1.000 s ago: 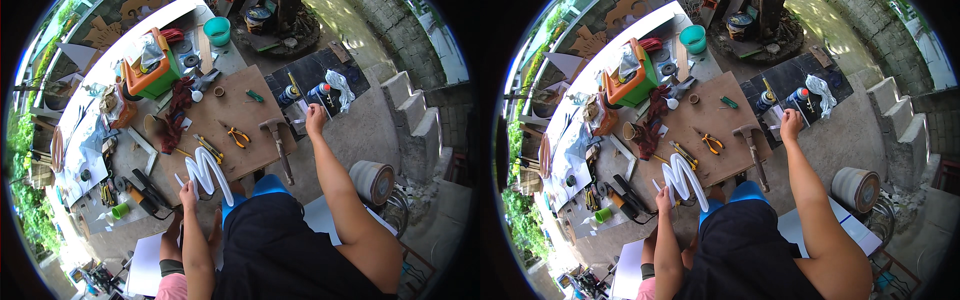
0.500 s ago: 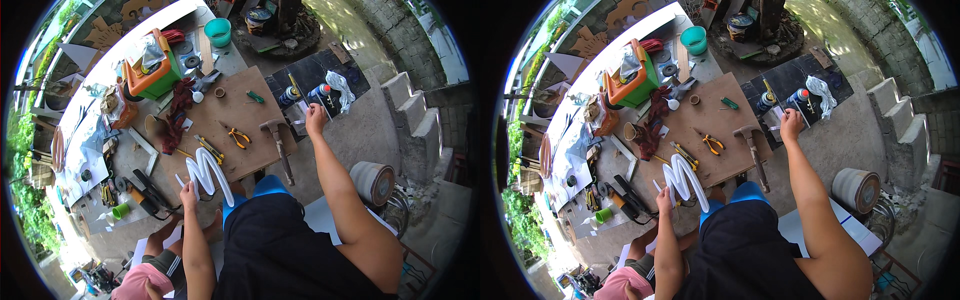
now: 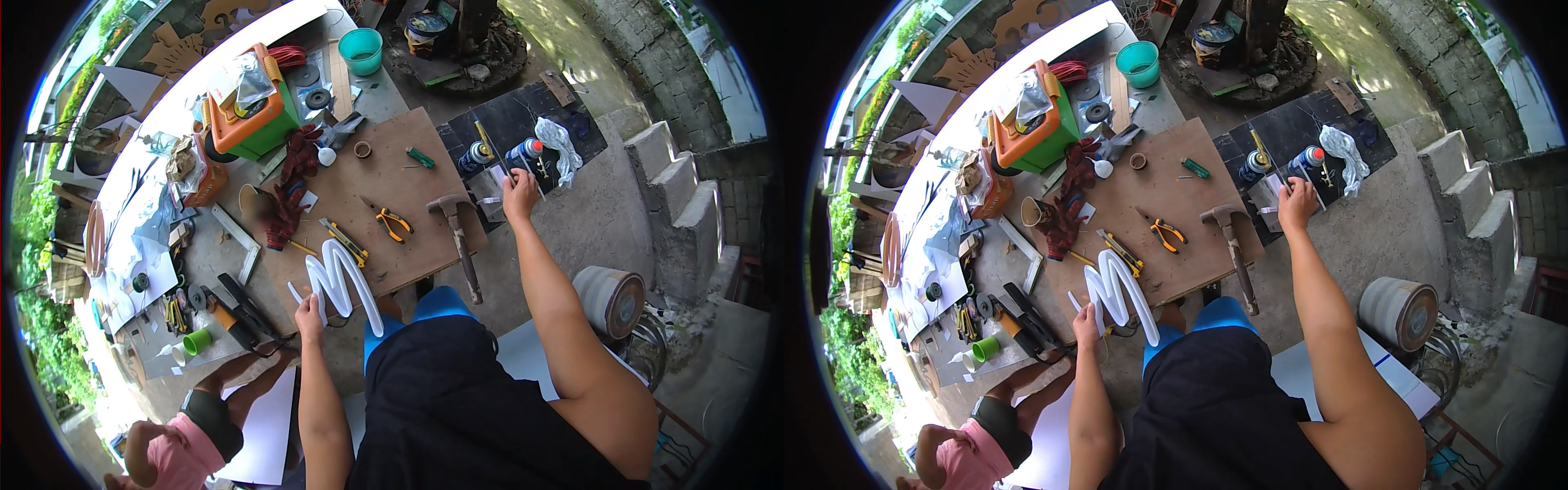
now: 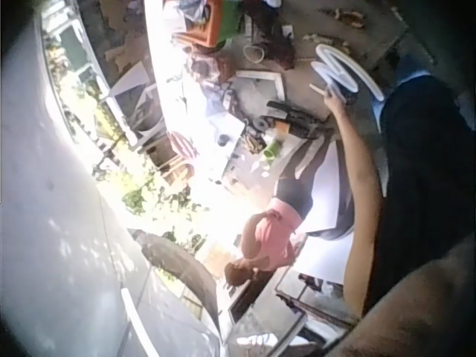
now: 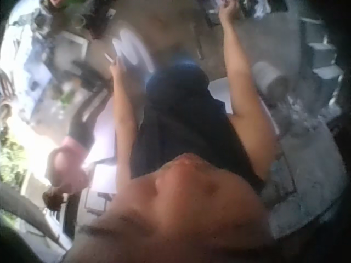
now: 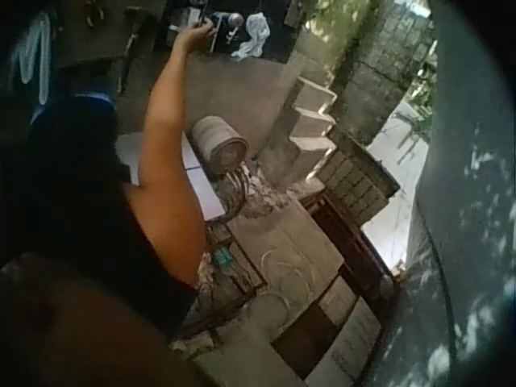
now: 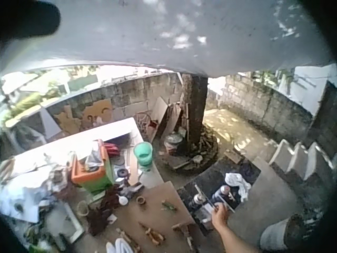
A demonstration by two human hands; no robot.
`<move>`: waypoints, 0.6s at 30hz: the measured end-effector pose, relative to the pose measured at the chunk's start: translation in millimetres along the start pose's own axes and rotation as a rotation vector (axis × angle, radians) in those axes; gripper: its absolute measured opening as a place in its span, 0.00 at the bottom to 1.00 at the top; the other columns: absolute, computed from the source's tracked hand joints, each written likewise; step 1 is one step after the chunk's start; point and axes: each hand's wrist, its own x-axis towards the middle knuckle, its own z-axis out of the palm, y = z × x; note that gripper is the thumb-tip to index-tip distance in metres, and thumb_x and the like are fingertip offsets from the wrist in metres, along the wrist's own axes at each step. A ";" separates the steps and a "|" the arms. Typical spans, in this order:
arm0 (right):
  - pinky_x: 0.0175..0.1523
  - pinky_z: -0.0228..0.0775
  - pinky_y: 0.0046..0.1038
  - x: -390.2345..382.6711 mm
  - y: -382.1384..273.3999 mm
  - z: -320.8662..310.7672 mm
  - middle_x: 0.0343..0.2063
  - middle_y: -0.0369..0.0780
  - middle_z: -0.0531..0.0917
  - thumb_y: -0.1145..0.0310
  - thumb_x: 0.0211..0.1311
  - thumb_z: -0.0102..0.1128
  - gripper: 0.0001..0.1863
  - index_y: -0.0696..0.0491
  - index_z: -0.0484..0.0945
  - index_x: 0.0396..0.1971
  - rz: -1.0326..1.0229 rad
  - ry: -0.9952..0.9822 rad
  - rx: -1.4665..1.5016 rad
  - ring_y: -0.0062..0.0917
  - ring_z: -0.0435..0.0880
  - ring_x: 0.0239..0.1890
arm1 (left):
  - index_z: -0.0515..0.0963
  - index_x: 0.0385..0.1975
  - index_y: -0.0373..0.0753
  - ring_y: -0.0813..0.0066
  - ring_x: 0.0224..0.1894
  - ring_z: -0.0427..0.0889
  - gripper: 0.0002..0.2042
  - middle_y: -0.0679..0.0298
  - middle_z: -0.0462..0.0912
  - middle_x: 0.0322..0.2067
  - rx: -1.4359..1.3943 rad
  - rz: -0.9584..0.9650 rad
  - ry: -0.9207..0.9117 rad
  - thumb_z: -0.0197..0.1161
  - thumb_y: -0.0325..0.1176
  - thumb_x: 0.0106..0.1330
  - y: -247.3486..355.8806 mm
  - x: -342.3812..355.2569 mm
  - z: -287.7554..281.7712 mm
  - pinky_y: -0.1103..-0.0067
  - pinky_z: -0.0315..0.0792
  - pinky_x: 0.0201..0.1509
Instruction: Assembling and gluing acrylic strips to form a 3D sign letter.
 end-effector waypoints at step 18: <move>0.46 0.71 0.32 -86.8 -138.5 -47.0 0.36 0.41 0.76 0.73 0.62 0.60 0.09 0.57 0.77 0.42 -0.292 -0.255 0.395 0.31 0.76 0.38 | 0.82 0.46 0.31 0.65 0.42 0.85 0.19 0.52 0.87 0.38 0.168 0.050 0.097 0.62 0.43 0.67 29.9 -21.0 19.2 0.73 0.75 0.49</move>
